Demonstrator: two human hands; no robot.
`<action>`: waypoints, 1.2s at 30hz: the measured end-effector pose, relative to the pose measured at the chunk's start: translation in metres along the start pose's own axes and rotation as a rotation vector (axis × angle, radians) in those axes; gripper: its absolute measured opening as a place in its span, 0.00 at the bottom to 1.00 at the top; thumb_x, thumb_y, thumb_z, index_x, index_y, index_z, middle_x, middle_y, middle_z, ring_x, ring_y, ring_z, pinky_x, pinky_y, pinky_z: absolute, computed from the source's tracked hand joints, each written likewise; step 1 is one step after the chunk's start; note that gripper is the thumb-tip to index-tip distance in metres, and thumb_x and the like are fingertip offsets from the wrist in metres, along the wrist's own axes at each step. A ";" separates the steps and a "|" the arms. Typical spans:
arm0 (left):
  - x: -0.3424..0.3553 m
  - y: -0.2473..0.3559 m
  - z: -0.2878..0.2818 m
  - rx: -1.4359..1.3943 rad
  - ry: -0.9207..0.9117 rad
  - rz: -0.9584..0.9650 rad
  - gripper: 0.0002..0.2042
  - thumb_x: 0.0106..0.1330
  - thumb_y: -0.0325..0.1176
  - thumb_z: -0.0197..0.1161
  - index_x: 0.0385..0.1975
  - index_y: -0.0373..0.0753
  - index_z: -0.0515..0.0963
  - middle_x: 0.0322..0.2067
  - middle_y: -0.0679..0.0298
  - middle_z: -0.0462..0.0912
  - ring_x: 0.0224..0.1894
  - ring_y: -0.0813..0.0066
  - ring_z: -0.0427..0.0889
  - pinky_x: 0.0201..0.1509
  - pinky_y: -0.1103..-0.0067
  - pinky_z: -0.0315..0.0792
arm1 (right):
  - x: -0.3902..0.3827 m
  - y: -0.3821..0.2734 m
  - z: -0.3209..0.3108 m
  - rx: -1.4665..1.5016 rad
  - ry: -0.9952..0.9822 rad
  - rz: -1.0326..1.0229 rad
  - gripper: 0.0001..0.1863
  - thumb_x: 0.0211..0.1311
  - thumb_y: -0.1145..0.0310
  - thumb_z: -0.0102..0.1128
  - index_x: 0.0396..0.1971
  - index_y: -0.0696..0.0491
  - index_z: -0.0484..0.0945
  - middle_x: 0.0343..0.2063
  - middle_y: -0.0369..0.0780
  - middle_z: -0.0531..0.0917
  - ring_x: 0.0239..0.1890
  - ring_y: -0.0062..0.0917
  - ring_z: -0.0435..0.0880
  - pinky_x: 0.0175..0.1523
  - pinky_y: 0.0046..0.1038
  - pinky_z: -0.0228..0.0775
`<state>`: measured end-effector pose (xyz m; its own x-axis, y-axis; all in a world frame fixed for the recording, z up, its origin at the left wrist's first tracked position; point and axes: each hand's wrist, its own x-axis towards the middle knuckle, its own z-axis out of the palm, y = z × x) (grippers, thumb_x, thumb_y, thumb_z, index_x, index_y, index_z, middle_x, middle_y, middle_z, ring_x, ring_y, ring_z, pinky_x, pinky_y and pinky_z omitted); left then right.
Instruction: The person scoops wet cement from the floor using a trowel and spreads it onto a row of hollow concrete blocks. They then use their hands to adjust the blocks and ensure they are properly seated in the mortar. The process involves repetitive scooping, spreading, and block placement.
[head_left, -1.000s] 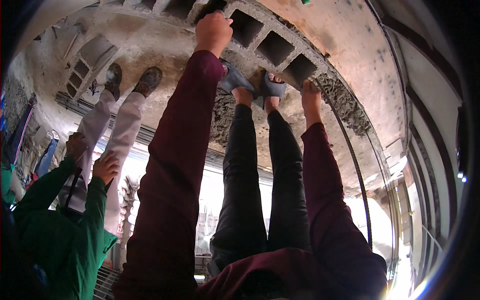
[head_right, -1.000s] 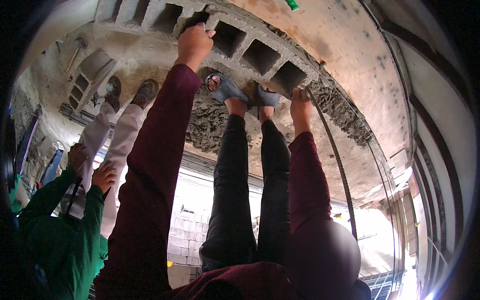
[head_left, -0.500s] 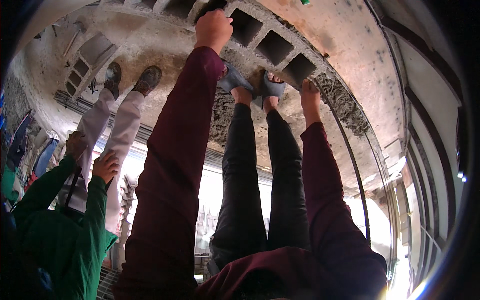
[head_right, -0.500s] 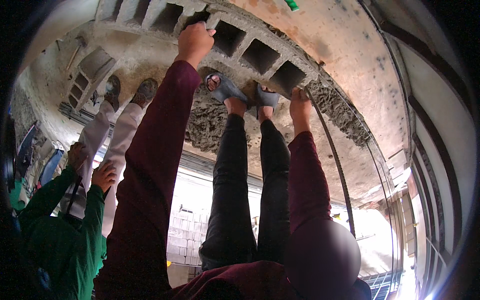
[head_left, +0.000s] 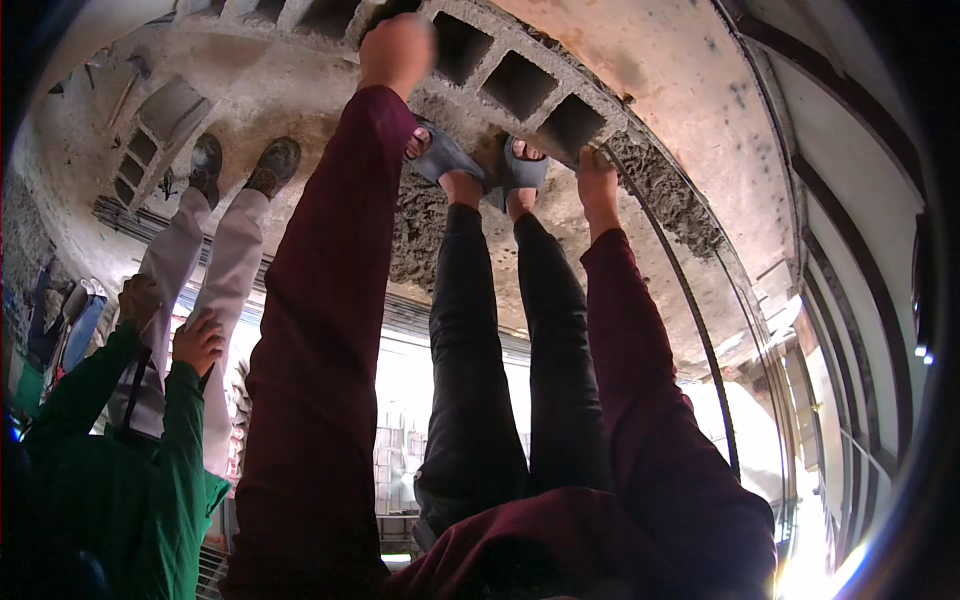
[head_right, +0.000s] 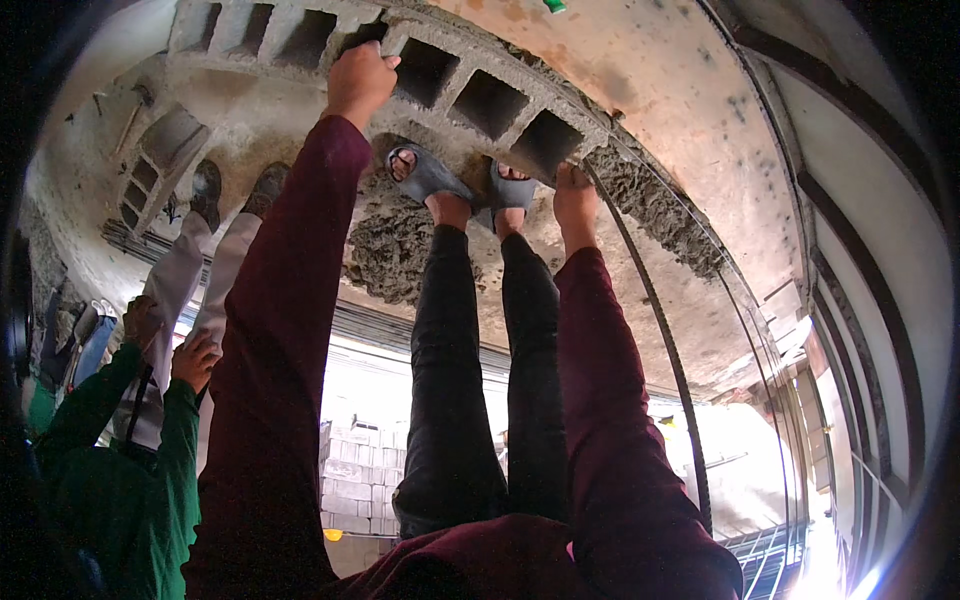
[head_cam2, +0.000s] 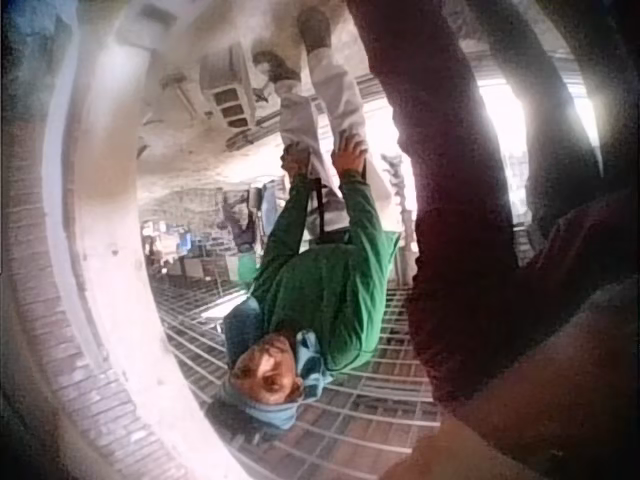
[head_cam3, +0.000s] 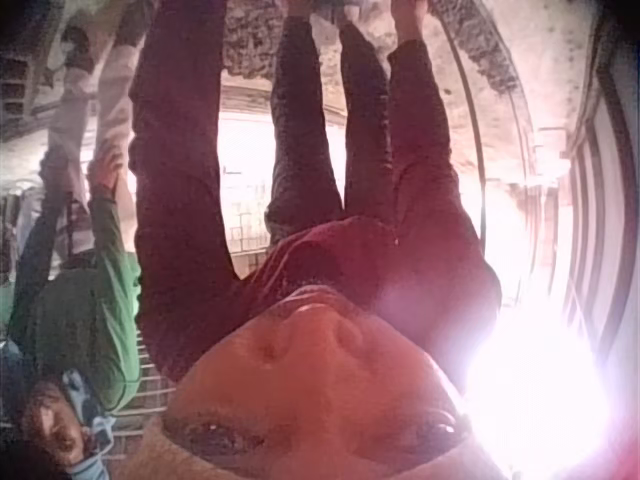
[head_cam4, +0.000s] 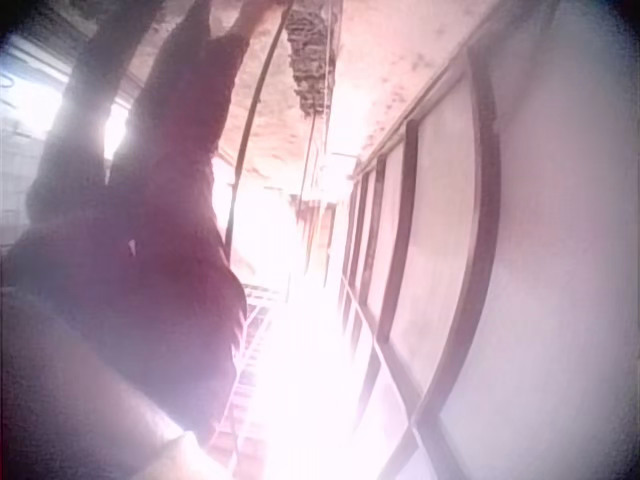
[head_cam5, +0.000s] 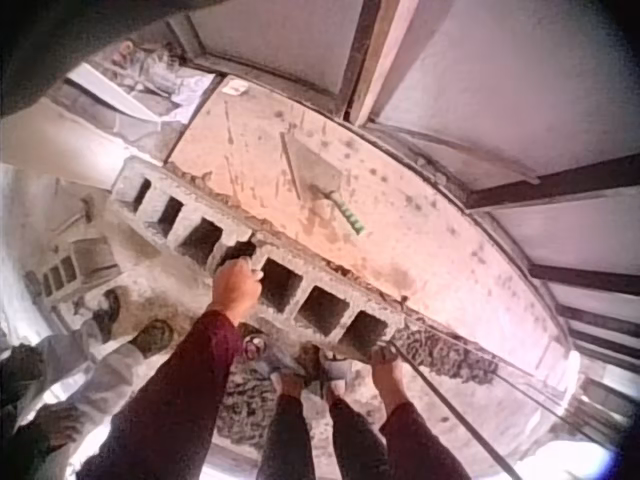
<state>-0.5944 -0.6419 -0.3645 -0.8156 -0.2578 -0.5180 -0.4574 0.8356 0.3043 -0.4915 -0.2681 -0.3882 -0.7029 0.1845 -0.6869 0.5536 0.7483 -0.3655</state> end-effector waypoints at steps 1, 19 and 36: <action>0.001 -0.001 -0.001 0.005 -0.008 -0.002 0.16 0.63 0.43 0.59 0.35 0.32 0.78 0.33 0.45 0.81 0.40 0.46 0.80 0.43 0.58 0.72 | 0.000 -0.001 0.000 -0.004 -0.002 0.002 0.23 0.65 0.51 0.49 0.30 0.58 0.78 0.28 0.56 0.79 0.35 0.52 0.78 0.39 0.44 0.68; 0.002 -0.003 0.002 0.014 -0.008 -0.004 0.17 0.62 0.44 0.59 0.37 0.34 0.78 0.33 0.45 0.81 0.40 0.47 0.80 0.43 0.59 0.72 | 0.000 -0.008 -0.003 -0.054 0.010 -0.086 0.22 0.65 0.52 0.47 0.33 0.58 0.78 0.34 0.55 0.80 0.42 0.52 0.77 0.45 0.44 0.68; 0.000 0.006 -0.003 0.004 -0.041 -0.004 0.19 0.63 0.45 0.58 0.40 0.34 0.77 0.35 0.46 0.81 0.42 0.48 0.80 0.44 0.59 0.72 | 0.017 0.028 0.005 0.028 0.011 -0.024 0.20 0.65 0.53 0.50 0.34 0.57 0.79 0.31 0.54 0.80 0.39 0.51 0.79 0.43 0.43 0.69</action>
<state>-0.5975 -0.6385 -0.3605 -0.7986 -0.2406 -0.5517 -0.4589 0.8365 0.2995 -0.4853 -0.2475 -0.4134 -0.7210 0.1732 -0.6710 0.5484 0.7346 -0.3996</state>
